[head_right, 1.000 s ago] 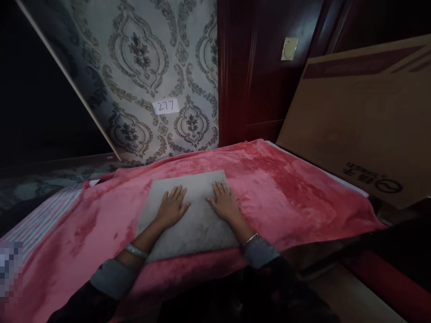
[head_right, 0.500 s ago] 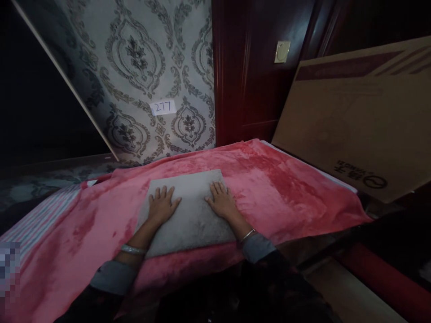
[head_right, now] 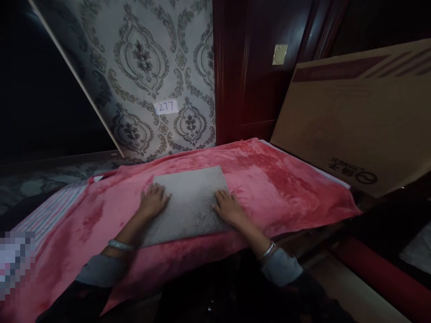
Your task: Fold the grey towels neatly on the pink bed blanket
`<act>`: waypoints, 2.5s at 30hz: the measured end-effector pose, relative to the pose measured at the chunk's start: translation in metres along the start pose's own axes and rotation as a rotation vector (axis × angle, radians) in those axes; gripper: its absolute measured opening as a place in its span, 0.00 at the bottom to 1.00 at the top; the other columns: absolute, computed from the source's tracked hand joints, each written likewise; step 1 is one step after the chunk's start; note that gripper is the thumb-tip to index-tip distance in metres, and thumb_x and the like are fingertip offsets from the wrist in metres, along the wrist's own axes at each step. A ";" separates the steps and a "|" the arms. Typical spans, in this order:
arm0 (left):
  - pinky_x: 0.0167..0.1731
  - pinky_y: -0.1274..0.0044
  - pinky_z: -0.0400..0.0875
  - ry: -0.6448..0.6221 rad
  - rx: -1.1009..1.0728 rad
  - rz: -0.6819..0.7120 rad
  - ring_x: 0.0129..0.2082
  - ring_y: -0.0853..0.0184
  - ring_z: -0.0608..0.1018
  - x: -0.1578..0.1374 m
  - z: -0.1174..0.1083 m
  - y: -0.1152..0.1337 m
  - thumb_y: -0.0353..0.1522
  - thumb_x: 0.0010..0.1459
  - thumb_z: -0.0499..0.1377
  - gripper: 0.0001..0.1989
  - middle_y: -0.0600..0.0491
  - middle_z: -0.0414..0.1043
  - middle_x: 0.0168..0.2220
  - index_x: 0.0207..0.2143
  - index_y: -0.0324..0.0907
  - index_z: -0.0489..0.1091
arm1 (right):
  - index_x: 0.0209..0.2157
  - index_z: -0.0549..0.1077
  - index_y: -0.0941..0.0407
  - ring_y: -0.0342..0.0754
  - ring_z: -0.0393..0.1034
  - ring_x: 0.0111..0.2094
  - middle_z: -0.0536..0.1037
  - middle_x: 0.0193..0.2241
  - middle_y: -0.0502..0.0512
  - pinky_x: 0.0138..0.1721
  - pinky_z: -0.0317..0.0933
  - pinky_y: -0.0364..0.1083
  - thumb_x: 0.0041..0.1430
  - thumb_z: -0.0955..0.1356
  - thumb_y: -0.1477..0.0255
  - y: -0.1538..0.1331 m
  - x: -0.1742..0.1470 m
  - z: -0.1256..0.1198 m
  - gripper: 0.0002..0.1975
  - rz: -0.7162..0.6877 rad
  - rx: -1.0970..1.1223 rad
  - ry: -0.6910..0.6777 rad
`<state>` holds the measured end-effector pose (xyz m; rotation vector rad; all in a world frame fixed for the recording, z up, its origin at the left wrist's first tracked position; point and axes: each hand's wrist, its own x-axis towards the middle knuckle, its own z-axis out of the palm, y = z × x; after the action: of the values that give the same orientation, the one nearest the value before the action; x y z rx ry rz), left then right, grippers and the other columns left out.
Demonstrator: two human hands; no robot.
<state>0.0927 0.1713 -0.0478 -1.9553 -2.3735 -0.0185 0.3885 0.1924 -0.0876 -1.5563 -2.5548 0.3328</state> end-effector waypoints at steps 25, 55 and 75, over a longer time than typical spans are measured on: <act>0.62 0.50 0.53 -0.114 0.019 0.016 0.70 0.53 0.51 0.011 0.012 -0.034 0.44 0.67 0.43 0.31 0.46 0.45 0.71 0.70 0.46 0.50 | 0.67 0.60 0.57 0.56 0.49 0.68 0.56 0.67 0.59 0.66 0.45 0.57 0.67 0.62 0.62 -0.023 -0.017 0.017 0.30 -0.141 0.087 0.109; 0.65 0.52 0.47 -0.075 -0.081 0.016 0.71 0.53 0.49 0.091 0.026 0.000 0.47 0.68 0.38 0.32 0.46 0.46 0.72 0.69 0.45 0.53 | 0.67 0.60 0.55 0.57 0.48 0.67 0.57 0.67 0.61 0.65 0.41 0.59 0.72 0.55 0.62 -0.003 0.107 0.012 0.26 0.057 -0.107 0.239; 0.67 0.52 0.42 -0.054 -0.125 0.367 0.71 0.54 0.47 -0.032 0.017 0.096 0.44 0.68 0.46 0.32 0.43 0.43 0.72 0.70 0.42 0.49 | 0.69 0.54 0.56 0.60 0.44 0.68 0.52 0.69 0.64 0.64 0.44 0.61 0.71 0.55 0.63 -0.011 0.081 -0.002 0.28 0.031 -0.073 0.192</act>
<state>0.1920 0.1594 -0.0695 -2.4480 -2.0499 -0.0983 0.3426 0.2594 -0.0835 -1.5702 -2.4233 0.0895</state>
